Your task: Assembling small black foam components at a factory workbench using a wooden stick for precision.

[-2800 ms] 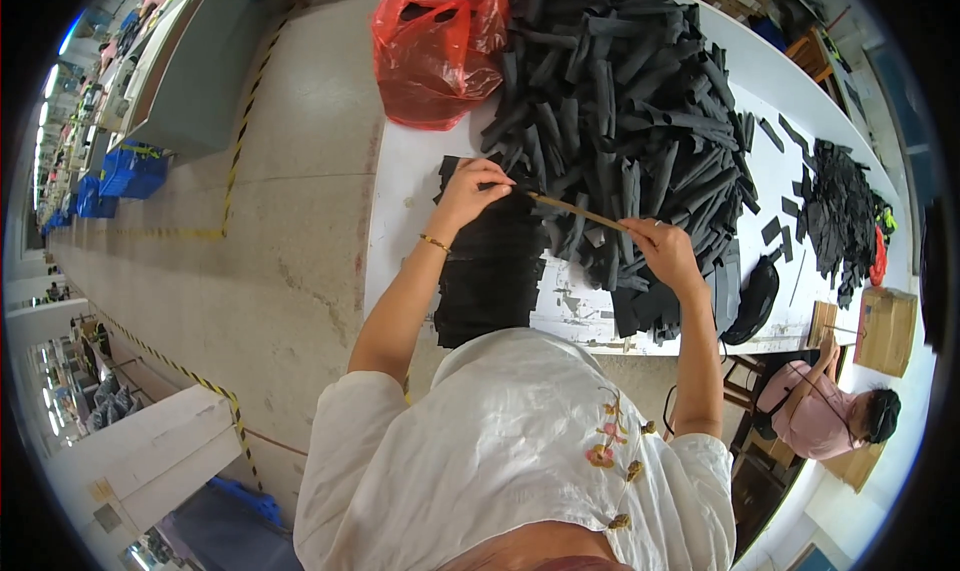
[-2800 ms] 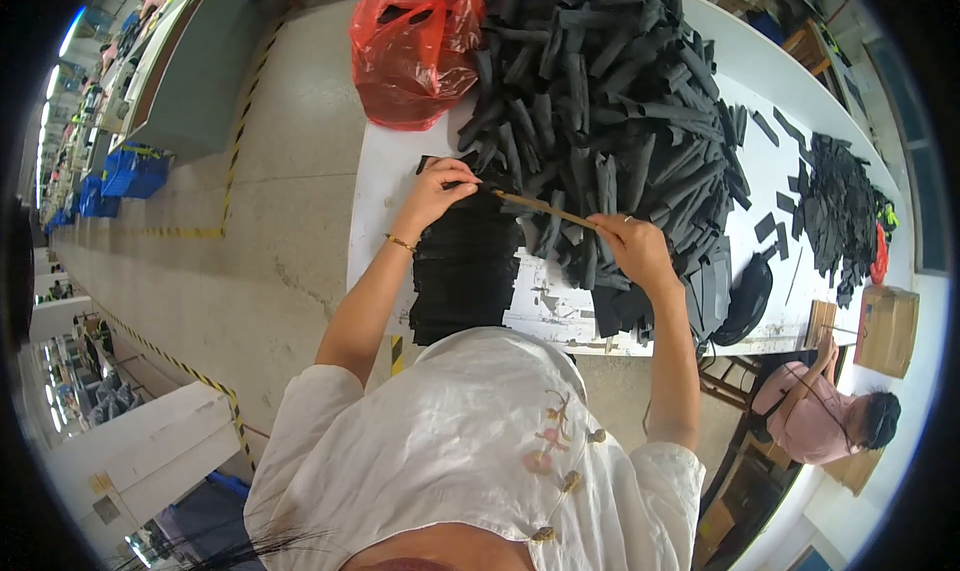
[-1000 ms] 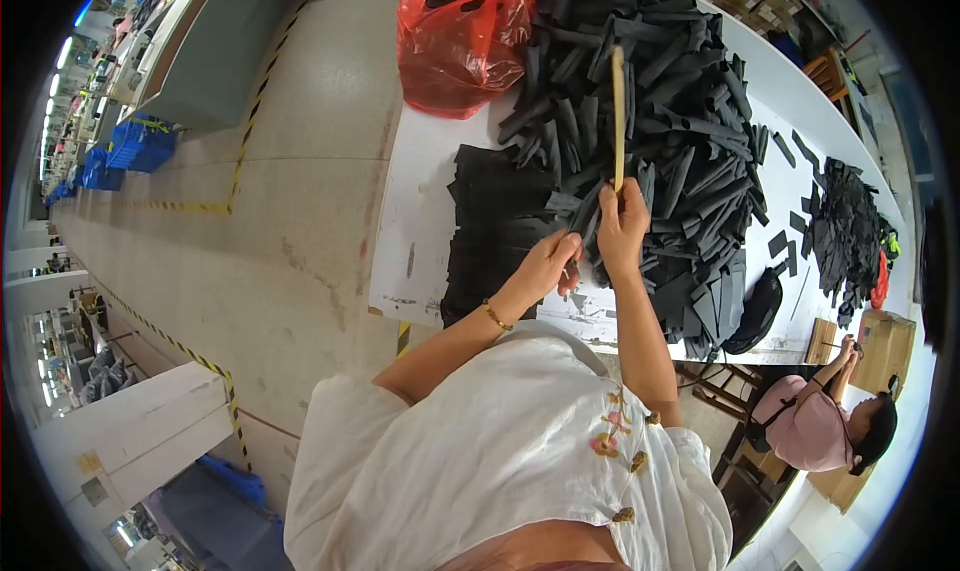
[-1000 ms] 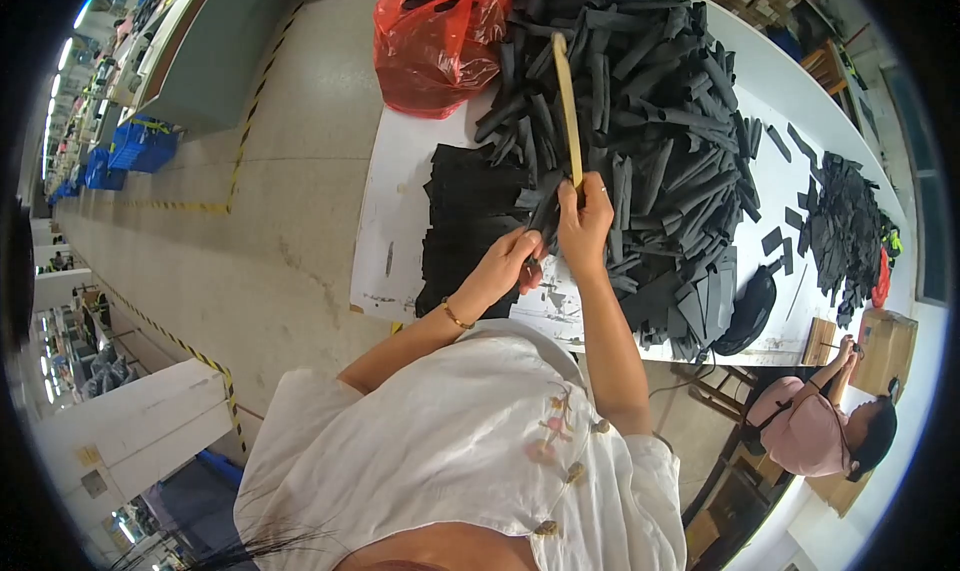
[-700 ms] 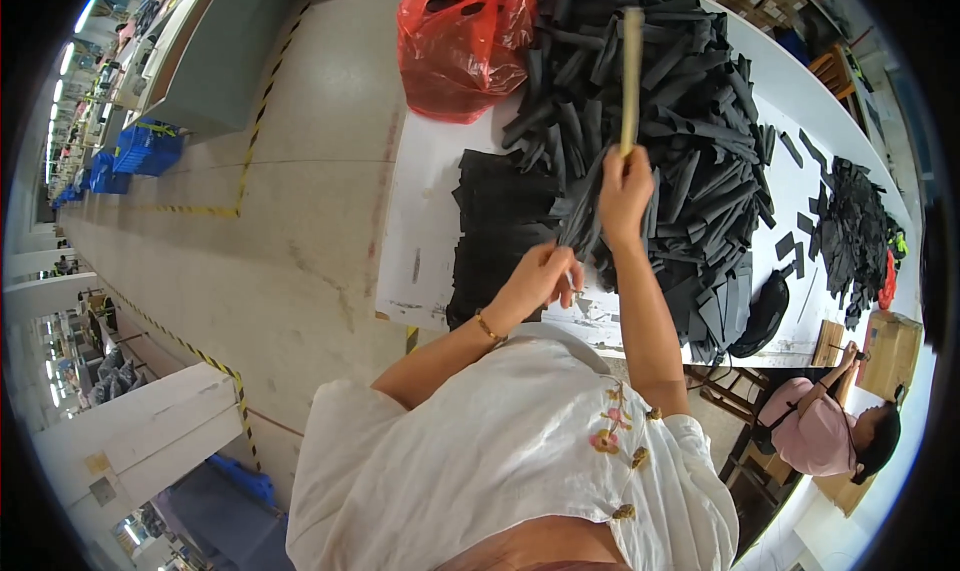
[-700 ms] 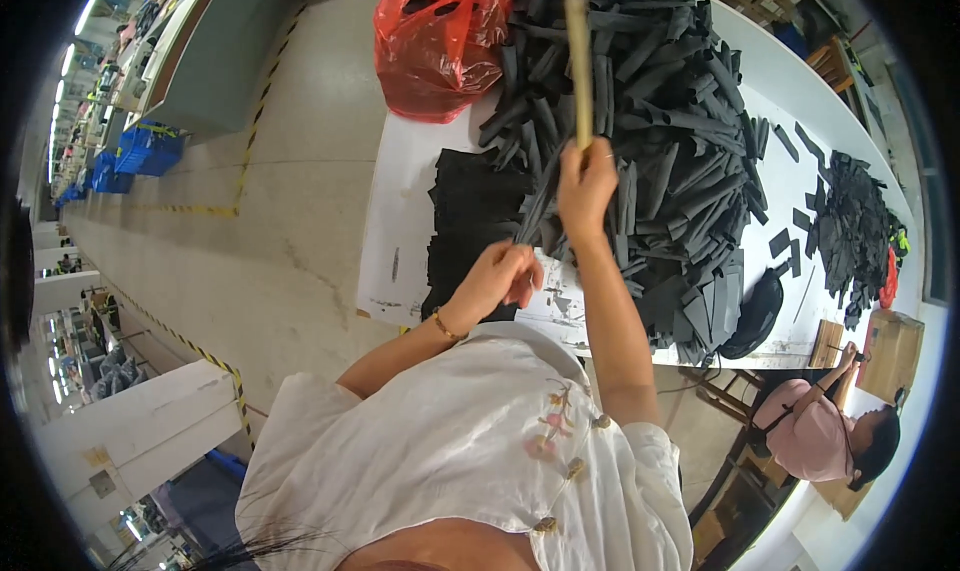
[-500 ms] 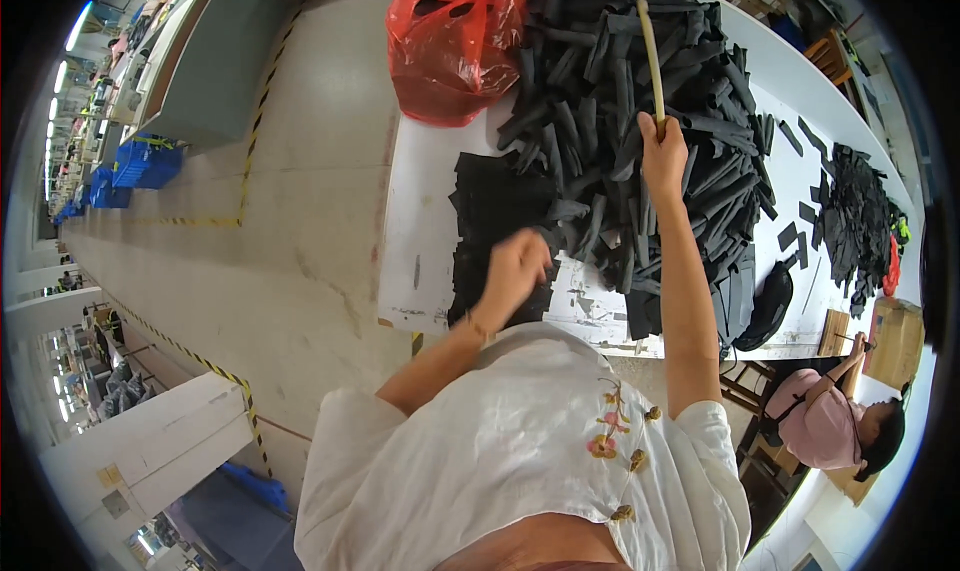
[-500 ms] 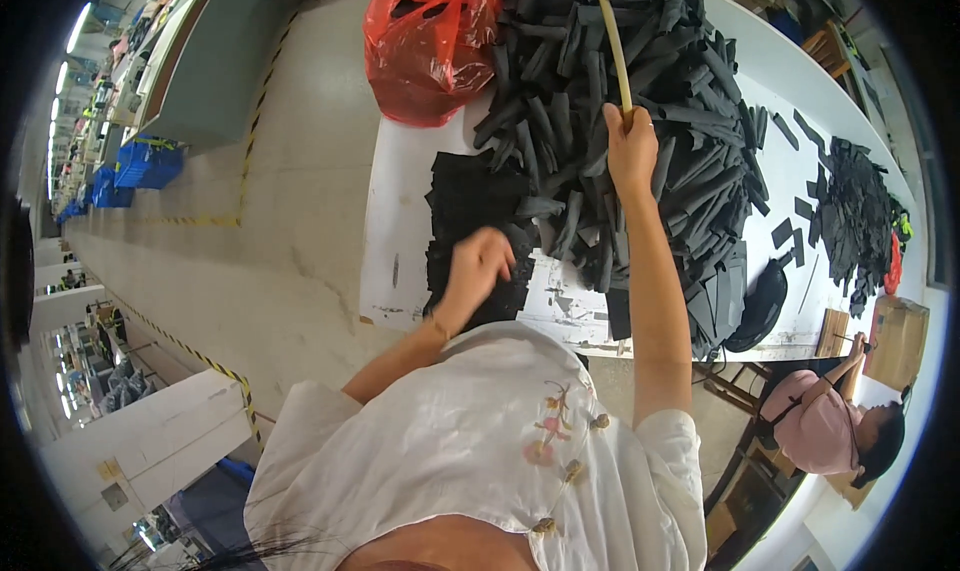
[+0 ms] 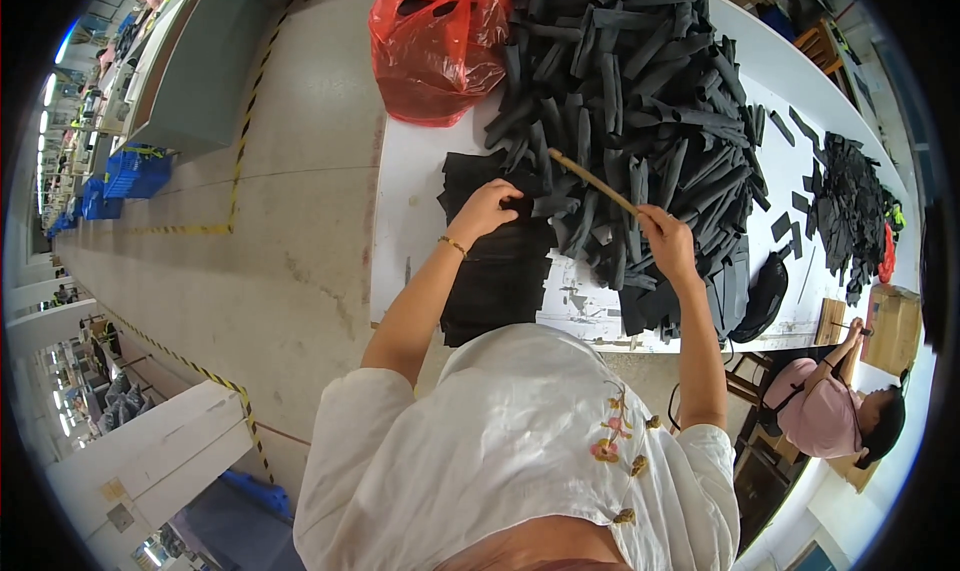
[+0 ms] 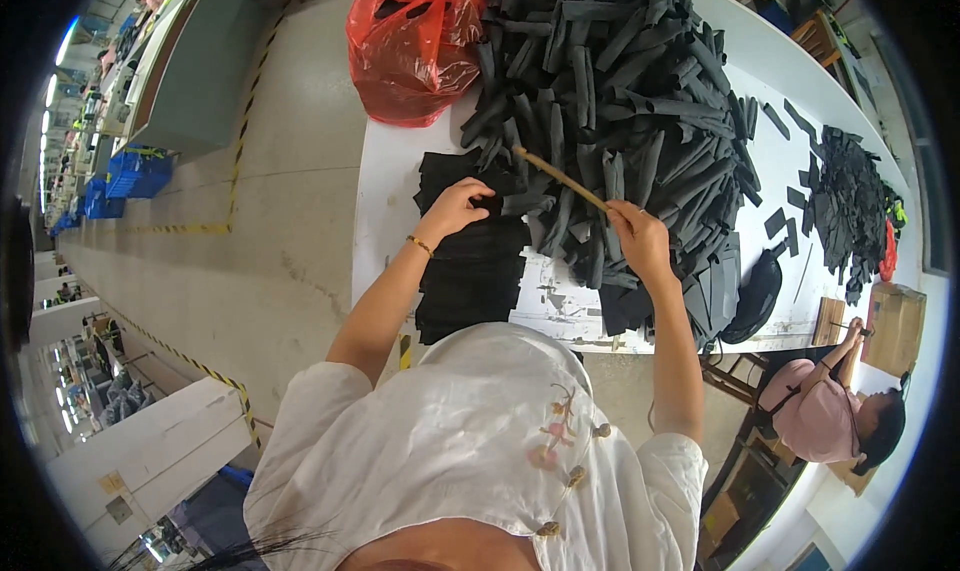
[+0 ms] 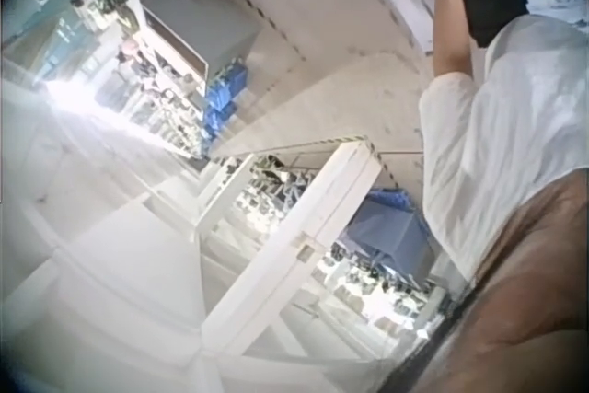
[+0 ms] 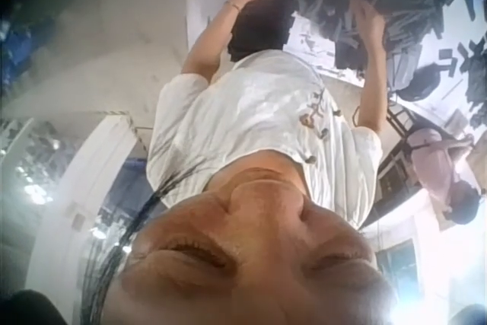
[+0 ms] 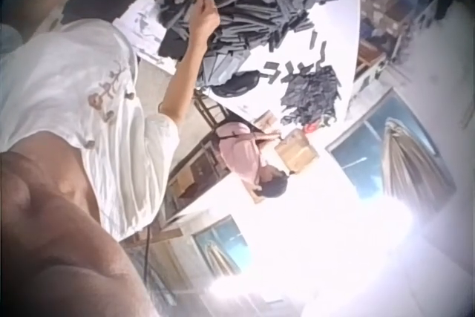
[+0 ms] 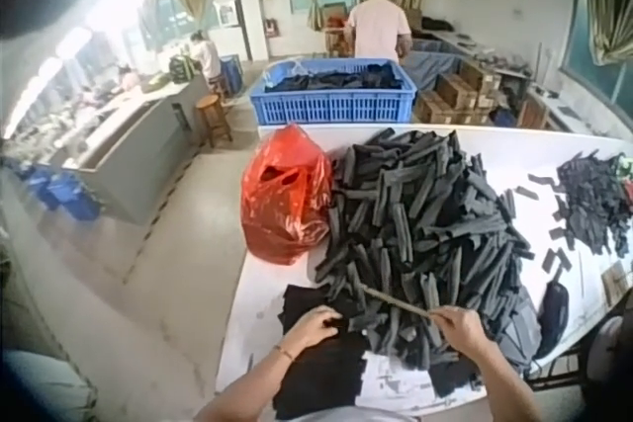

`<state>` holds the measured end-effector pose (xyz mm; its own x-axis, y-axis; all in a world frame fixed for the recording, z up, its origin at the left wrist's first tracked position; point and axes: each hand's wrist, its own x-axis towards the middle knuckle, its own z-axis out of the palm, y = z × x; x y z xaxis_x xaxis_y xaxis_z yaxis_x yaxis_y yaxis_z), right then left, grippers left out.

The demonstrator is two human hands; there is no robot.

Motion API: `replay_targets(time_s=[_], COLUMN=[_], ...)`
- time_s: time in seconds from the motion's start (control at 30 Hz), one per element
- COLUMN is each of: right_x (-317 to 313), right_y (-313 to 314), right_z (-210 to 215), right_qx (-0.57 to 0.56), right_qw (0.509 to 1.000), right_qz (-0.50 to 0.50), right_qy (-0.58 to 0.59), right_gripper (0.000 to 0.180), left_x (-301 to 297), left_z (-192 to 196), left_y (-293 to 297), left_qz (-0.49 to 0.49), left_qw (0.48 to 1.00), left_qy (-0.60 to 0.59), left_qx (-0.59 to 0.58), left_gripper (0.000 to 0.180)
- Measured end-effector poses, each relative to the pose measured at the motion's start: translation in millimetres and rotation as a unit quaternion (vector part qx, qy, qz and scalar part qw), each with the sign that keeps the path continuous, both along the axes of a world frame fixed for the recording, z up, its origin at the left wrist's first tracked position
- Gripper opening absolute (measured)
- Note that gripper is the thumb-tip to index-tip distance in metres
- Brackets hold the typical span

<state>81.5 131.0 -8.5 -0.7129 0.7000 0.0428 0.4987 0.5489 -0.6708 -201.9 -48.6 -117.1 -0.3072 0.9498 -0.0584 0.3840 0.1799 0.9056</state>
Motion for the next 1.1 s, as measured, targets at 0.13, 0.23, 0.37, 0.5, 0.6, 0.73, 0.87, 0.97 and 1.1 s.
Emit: replay_targets(time_s=[0.13, 0.23, 0.37, 0.5, 0.6, 0.73, 0.87, 0.97, 1.1], right_x=[-1, 15, 49, 27, 7, -4, -13, -35, -46], right_y=[-6, 0, 14, -10, -17, -21, -24, -43, -72], right_z=[-8, -22, -36, 10, 58, 86, 75, 49, -9], right_qx=[0.048, 0.097, 0.129, 0.149, 0.199, 0.228, 0.258, 0.195, -0.016], right_qw=[0.992, 0.986, 0.963, 0.971, 0.976, 0.965, 0.951, 0.962, 0.988], right_qz=[0.116, 0.073, -0.023, 0.007, 0.073, 0.13, 0.17, 0.188, 0.134], right_qy=[0.0, -0.113, -0.235, -0.185, -0.04, -0.022, -0.012, -0.025, 0.079], right_gripper=[0.018, 0.017, 0.018, 0.016, 0.012, 0.012, 0.014, 0.017, 0.022], left_x=[2, -5, -19, -31, -34, -34, -27, -2, 31], left_z=[-8, -2, 14, 25, 43, 65, 81, 93, 135], left_y=[-1, -7, -18, -30, -30, -25, -22, -11, -6], left_qz=[0.007, 0.04, 0.112, 0.116, 0.087, 0.065, 0.039, -0.032, -0.05], left_qw=[0.995, 0.997, 0.994, 0.99, 0.992, 0.992, 0.991, 0.999, 0.928], left_qy=[0.092, 0.064, -0.01, -0.083, -0.093, -0.101, -0.119, -0.018, 0.265], left_qx=[0.039, -0.017, 0.005, -0.006, -0.01, -0.025, -0.04, 0.009, 0.258], left_gripper=[0.021, 0.017, 0.015, 0.015, 0.015, 0.015, 0.015, 0.015, 0.038])
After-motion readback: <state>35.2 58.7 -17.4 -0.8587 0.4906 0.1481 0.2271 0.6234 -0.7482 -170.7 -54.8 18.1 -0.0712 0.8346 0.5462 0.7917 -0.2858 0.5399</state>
